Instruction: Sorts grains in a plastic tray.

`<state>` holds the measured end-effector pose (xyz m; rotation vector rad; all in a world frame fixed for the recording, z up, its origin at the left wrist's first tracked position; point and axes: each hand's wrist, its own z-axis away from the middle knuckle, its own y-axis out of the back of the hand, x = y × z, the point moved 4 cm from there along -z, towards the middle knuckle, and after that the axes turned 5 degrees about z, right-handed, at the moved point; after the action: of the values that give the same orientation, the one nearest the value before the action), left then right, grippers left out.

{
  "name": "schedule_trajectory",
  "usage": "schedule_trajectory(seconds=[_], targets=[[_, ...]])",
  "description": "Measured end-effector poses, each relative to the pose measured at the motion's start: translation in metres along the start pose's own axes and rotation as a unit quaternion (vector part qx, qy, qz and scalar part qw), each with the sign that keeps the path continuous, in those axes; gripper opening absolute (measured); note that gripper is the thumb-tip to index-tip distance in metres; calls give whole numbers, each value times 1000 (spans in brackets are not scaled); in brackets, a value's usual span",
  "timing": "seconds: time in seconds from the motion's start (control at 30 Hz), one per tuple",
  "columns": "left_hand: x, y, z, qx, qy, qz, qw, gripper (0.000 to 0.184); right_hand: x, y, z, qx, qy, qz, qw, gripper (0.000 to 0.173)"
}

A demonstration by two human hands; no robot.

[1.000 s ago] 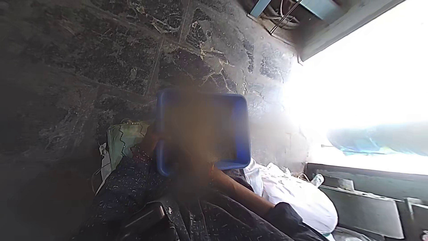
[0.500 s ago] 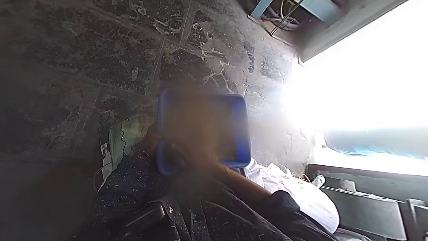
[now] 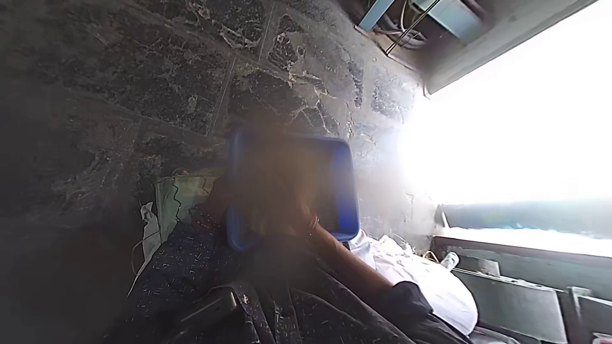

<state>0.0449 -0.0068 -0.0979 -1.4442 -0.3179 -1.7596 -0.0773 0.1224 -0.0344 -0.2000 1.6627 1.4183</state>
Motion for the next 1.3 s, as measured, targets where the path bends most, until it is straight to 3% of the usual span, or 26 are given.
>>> schedule_trajectory(seconds=[0.03, 0.07, 0.1, 0.17, 0.23, 0.27, 0.33, 0.43, 0.5, 0.57, 0.6, 0.67, 0.73, 0.8, 0.83, 0.93, 1.03, 1.17, 1.3], targets=[[4, -3, 0, 7, 18, 0, 1000, 38, -6, -6, -1, -28, 18, -19, 999, 48], [20, -13, 7, 52, 98, -10, 994, 33, -13, -15, -3, -64, 29, -38, 997, 47], [21, -17, 8, 81, 99, -5, 992, 30, -16, -26, -7, -116, 32, -43, 992, 50], [0, -1, 4, 14, 0, 40, 999, 35, -13, -52, -19, -167, 69, -32, 983, 56], [5, 0, 5, 27, 55, 38, 997, 35, -1, -72, -34, -165, 109, -7, 980, 64], [0, 3, 2, 17, 38, 39, 998, 34, -1, -72, -41, -163, 112, 5, 980, 66], [-4, 4, -3, -15, 8, 55, 998, 38, -11, -56, -52, -186, 61, 34, 980, 66], [2, 0, -4, 21, 58, 16, 998, 53, -2, -47, -80, -170, -62, 85, 980, 68], [8, -2, -1, 28, 82, -7, 996, 58, 52, -65, -84, 37, 14, 85, 996, 74], [2, 3, -2, 9, 50, 3, 999, 59, 73, -56, -74, 170, 42, 122, 977, 76], [5, 2, 0, 5, 50, 7, 999, 57, 46, -22, -62, 22, -81, 94, 992, 72], [35, -15, 10, 46, 141, -11, 989, 49, 28, 15, -39, 29, -146, -4, 989, 64], [35, -17, 14, 14, 41, 16, 999, 42, 26, 36, -23, 86, -89, -11, 992, 54], [49, -26, 18, 52, 88, -10, 995, 43, 23, 46, -6, 108, -37, -5, 993, 41], [47, -26, 16, 60, 96, -15, 993, 45, 22, 45, 3, 72, -24, -10, 997, 38], [46, -26, 15, 53, 104, -17, 993, 50, 22, 26, 36, -157, -4, 12, 988, 45], [66, -39, 20, 81, 132, -58, 986, 46, 22, 10, 51, -226, 61, 65, 970, 51], [12, -4, 0, 19, 63, 10, 998, 54, 25, 14, 43, -187, 22, 96, 977, 50], [0, 2, -4, 11, 62, 52, 997, 56, 20, 22, 19, -30, 63, 87, 994, 33]])
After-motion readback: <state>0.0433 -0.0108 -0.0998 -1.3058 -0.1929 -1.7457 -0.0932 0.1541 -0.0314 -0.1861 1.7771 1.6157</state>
